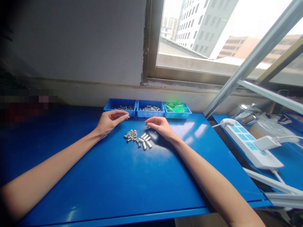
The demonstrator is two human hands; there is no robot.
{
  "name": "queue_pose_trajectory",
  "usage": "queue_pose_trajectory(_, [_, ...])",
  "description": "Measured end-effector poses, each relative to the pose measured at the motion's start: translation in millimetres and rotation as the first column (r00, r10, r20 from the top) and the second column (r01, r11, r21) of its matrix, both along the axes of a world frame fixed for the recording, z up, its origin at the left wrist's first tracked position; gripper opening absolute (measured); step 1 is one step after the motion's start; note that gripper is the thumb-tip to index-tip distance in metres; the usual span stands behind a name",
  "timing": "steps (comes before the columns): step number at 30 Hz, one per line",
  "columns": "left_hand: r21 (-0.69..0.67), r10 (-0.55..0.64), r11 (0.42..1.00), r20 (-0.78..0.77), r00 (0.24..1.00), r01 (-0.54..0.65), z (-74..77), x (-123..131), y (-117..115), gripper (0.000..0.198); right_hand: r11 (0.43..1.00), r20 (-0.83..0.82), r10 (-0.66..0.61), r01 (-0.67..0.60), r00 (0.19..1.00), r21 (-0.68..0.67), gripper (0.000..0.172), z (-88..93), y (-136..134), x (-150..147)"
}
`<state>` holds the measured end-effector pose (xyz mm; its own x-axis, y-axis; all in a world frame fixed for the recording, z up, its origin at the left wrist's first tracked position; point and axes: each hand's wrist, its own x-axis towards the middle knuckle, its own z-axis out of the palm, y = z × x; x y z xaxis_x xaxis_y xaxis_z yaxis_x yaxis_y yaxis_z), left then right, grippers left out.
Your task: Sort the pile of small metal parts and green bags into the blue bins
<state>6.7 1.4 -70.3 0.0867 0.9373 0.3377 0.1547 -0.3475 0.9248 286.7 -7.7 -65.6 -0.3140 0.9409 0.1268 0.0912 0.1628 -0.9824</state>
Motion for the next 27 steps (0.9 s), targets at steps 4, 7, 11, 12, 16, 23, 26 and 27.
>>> queue_pose_trajectory(4, [-0.034, 0.022, 0.999, 0.222, 0.975, -0.015, 2.4, -0.3, -0.7, 0.073, 0.998, 0.061, 0.050, -0.052, 0.997, 0.034, 0.027, 0.6, -1.4, -0.3])
queue_pose_trajectory(7, [-0.054, -0.046, 0.997, 0.170, 0.984, 0.056, 3.6, 0.0, -4.0, 0.068, 0.983, 0.203, 0.124, -0.148, 0.971, 0.106, 0.031, 4.8, -4.4, -1.7])
queue_pose_trajectory(11, [-0.061, -0.158, 0.986, -0.035, 0.987, 0.155, 3.9, 0.3, -6.9, 0.043, 0.947, 0.351, 0.174, -0.254, 0.920, 0.196, 0.029, 6.9, -5.5, -3.5])
queue_pose_trajectory(12, [-0.062, -0.190, 0.981, -0.108, 0.976, 0.184, 4.2, 0.4, -7.2, 0.040, 0.944, 0.363, 0.162, -0.251, 0.918, 0.213, 0.027, 5.3, -4.7, -3.9])
queue_pose_trajectory(16, [-0.045, -0.265, 0.963, -0.331, 0.906, 0.265, 7.1, 0.9, -8.1, 0.030, 0.946, 0.356, -0.032, -0.087, 0.934, 0.311, 0.021, -6.7, 0.4, -5.6])
queue_pose_trajectory(23, [-0.018, -0.239, 0.967, -0.406, 0.882, 0.254, 7.7, 1.1, -8.0, 0.024, 0.895, 0.408, -0.037, -0.151, 0.912, 0.420, 0.018, -11.1, 1.7, -4.7])
queue_pose_trajectory(26, [-0.027, -0.242, 0.967, -0.400, 0.884, 0.253, 7.0, 2.0, -7.9, 0.025, 0.890, 0.395, -0.047, -0.141, 0.917, 0.433, 0.022, -9.8, 1.1, -4.5])
queue_pose_trajectory(27, [-0.029, -0.242, 0.967, -0.400, 0.884, 0.252, 7.0, 2.4, -8.0, 0.025, 0.890, 0.379, -0.060, -0.123, 0.923, 0.440, 0.022, -9.7, 0.8, -4.9])
